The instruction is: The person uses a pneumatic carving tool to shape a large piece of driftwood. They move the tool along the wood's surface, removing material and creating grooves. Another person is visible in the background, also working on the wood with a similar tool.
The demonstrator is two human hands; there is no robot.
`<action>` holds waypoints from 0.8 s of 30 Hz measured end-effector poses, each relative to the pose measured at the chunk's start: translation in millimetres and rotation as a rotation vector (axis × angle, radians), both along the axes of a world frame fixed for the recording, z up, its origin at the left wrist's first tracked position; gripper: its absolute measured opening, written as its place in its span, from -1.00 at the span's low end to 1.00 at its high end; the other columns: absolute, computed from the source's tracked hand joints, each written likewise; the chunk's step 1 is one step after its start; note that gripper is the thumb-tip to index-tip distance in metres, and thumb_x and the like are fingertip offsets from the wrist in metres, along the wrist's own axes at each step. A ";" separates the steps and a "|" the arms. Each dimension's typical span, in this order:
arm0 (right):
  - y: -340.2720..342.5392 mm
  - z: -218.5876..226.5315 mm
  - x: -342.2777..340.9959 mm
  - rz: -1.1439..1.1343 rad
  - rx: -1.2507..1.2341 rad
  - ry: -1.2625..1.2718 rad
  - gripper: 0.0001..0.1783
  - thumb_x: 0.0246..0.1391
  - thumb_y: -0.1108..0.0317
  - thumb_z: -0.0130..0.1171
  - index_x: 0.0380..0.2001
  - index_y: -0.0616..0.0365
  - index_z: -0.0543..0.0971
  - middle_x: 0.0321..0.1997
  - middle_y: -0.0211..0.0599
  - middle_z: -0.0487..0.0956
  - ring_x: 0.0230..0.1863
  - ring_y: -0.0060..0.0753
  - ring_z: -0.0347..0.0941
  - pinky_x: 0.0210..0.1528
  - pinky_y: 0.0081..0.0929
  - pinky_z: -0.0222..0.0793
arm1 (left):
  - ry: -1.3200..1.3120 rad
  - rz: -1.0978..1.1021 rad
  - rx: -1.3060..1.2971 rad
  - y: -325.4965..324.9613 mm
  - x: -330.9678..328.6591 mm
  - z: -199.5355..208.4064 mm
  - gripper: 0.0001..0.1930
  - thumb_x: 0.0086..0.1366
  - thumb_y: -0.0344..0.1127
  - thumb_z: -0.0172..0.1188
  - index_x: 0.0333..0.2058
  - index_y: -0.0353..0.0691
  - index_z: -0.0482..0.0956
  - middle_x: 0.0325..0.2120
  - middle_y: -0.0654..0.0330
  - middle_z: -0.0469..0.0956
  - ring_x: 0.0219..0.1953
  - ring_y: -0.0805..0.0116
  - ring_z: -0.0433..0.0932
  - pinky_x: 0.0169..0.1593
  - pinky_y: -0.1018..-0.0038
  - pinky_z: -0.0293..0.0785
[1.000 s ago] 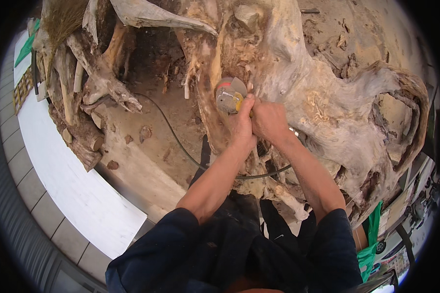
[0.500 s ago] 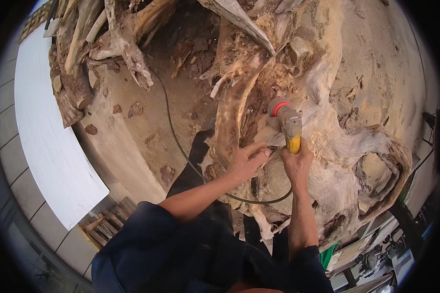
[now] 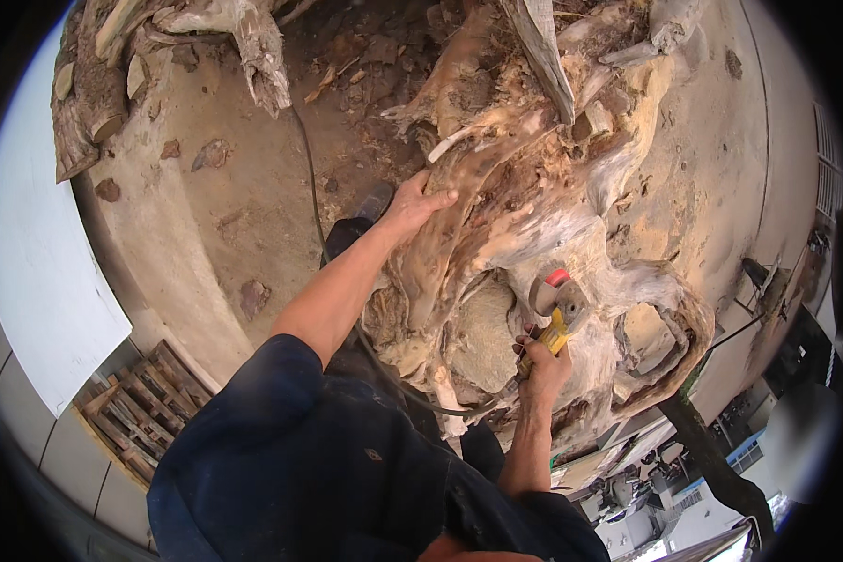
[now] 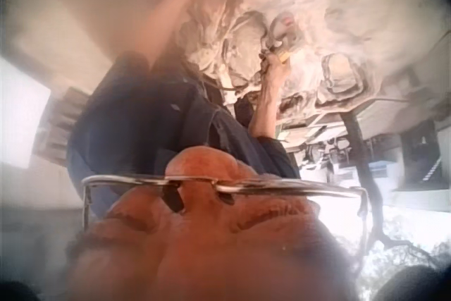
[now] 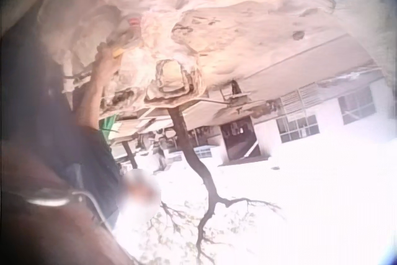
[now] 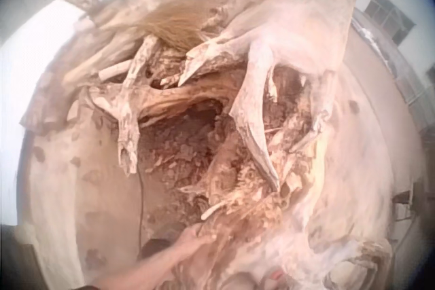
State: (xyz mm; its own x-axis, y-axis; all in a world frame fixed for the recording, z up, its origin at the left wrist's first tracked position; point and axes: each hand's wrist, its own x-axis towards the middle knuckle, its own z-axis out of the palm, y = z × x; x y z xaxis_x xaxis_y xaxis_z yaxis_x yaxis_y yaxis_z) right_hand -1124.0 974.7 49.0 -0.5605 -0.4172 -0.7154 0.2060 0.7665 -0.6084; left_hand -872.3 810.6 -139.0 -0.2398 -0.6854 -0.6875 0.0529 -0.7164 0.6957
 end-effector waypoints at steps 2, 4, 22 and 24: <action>1.8 1.6 12.9 -0.019 0.004 -0.010 -0.51 -0.01 0.59 0.14 0.06 0.44 0.47 -0.14 -0.02 0.63 -0.31 -0.25 0.62 -0.25 -0.34 0.61 | 0.064 0.042 0.019 1.2 2.6 -12.1 -0.23 0.23 0.00 0.47 0.25 -0.40 0.43 0.06 0.03 0.60 0.07 0.28 0.56 0.15 0.35 0.47; 2.7 2.5 23.2 -0.049 0.010 -0.031 -0.50 -0.03 0.63 0.16 0.06 0.44 0.49 -0.14 -0.05 0.65 -0.32 -0.28 0.61 -0.26 -0.36 0.59 | 0.071 0.077 0.031 1.8 -1.5 -17.8 -0.33 0.22 -0.09 0.48 0.18 -0.40 0.51 -0.01 0.10 0.64 -0.03 0.34 0.60 0.08 0.39 0.49; 11.2 34.8 79.3 -0.098 0.006 -0.103 -0.55 -0.05 0.66 0.19 0.00 0.43 0.54 -0.14 -0.12 0.66 -0.25 -0.36 0.61 -0.18 -0.42 0.57 | -0.520 -0.882 -0.307 136.3 118.9 21.6 -0.49 0.45 -0.06 0.06 0.16 -0.35 0.53 0.03 -0.16 0.60 0.06 -0.13 0.58 0.10 0.10 0.49; 20.2 39.6 77.9 -0.174 -0.047 -0.119 -0.58 -0.10 0.64 0.24 -0.06 0.40 0.59 -0.23 -0.26 0.65 -0.27 -0.43 0.56 -0.18 -0.46 0.49 | -0.447 -1.091 -0.208 148.3 130.6 51.7 -0.54 0.41 -0.06 0.04 0.08 -0.27 0.60 -0.01 -0.12 0.63 0.12 -0.17 0.53 0.21 0.01 0.38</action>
